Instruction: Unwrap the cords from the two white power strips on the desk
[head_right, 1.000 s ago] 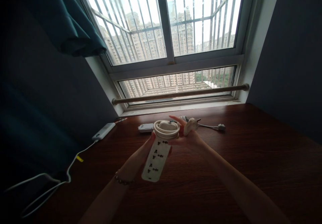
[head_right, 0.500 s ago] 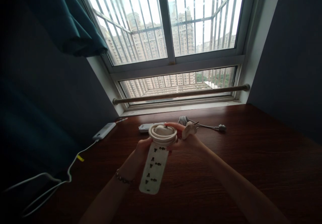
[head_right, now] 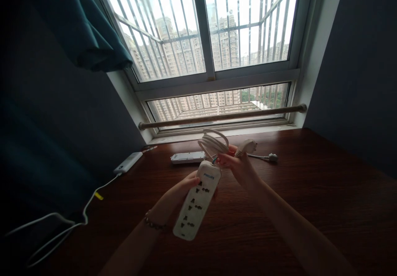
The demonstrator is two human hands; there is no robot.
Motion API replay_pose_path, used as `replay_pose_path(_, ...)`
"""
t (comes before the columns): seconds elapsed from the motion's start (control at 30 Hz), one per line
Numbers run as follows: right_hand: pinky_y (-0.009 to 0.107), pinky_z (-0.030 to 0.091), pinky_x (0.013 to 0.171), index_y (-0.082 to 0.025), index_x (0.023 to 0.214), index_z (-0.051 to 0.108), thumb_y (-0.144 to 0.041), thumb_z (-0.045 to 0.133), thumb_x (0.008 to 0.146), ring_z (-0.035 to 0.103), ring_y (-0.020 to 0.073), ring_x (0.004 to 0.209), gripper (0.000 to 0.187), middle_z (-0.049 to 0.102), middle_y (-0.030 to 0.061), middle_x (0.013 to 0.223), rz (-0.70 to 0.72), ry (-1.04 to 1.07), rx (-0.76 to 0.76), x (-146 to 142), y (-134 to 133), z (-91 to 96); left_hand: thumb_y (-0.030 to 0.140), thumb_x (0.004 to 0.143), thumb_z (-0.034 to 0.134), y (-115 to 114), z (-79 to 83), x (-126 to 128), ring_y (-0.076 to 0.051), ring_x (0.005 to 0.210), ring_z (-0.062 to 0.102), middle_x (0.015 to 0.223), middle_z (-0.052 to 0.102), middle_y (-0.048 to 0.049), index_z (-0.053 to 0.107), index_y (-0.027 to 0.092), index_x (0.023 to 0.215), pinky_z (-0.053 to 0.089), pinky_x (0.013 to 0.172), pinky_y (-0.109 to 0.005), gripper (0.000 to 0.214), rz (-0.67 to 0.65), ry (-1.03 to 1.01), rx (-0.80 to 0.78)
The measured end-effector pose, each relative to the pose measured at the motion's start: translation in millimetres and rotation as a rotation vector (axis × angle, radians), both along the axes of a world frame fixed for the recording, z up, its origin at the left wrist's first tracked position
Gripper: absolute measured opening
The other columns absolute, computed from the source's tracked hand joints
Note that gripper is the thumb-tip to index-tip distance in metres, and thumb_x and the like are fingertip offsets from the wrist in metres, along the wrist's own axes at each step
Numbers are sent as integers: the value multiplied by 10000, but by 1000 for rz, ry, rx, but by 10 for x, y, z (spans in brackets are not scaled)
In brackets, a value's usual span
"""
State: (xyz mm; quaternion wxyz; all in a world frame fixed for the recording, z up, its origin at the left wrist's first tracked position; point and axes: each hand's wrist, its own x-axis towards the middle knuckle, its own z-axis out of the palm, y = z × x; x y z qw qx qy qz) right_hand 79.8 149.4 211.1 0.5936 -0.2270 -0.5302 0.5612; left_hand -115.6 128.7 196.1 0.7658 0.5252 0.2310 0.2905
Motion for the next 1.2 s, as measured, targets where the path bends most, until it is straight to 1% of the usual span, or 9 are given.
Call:
replay_pose_path(0.2,175,386,502,-136,705,601,-440,720,690,499,85,524,327,530,-6,556,47,290,-262,-38,64,-62,444,787,568,237,-153,11,-288,857,614,1000,609,-223,477,100,1122,469,696,-352,488,-141,-68,53)
replay_pose_path(0.47,196,387,516,-139,713,572,-373,717,703,526,109,558,275,572,8,592,-58,123,-104,-136,-64,60,702,707,490,398,-133,-46,-293,918,600,1026,613,-193,513,83,1167,434,821,-401,771,-239,12,38)
replay_pose_path(0.6,196,337,449,-132,660,544,-354,749,638,463,99,482,303,540,-1,531,-118,-115,-6,-253,-97,255,671,748,464,364,58,-63,-293,996,558,1118,569,-143,495,144,1208,420,858,-408,700,-123,22,268)
replay_pose_path(0.7,200,280,406,-136,669,543,-415,742,619,410,95,447,347,486,-18,498,-180,-290,54,-328,-92,409,435,799,575,307,311,-164,-276,1071,525,1211,513,-139,423,195,1265,418,885,-397,547,59,134,513)
replay_pose_path(0.8,205,261,413,-136,644,542,-478,738,604,382,92,465,397,446,-21,505,-311,-501,154,-369,-93,529,259,669,733,221,597,-279,-261,1220,396,1363,358,-115,289,260,1343,320,1005,-384,807,534,190,838)
replay_pose_path(0.87,205,251,414,-137,621,541,-501,745,586,358,86,470,419,416,-27,502,-364,-622,245,-379,-108,584,204,567,792,153,754,-323,-253,1275,313,1379,346,-93,291,270,1345,245,1053,-366,928,746,182,1030)
replay_pose_path(0.93,202,253,409,-141,618,551,-505,750,577,353,83,467,417,414,-31,498,-367,-702,342,-376,-130,615,171,544,793,101,848,-341,-251,1191,410,1263,481,-79,451,235,1247,291,1009,-326,785,764,243,1130)
replay_pose_path(1.03,195,277,399,-146,635,551,-472,771,560,378,83,450,401,451,-37,496,-355,-727,416,-358,-144,619,141,558,767,96,858,-353,-193,851,546,891,616,-32,610,174,937,401,767,-245,412,678,371,1121)
replay_pose_path(1.2,197,287,413,-132,664,569,-412,778,568,379,87,465,362,423,-48,493,-328,-758,484,-366,-49,576,139,481,783,222,733,-386,-79,538,392,576,453,42,497,135,622,289,474,-172,319,561,327,960)
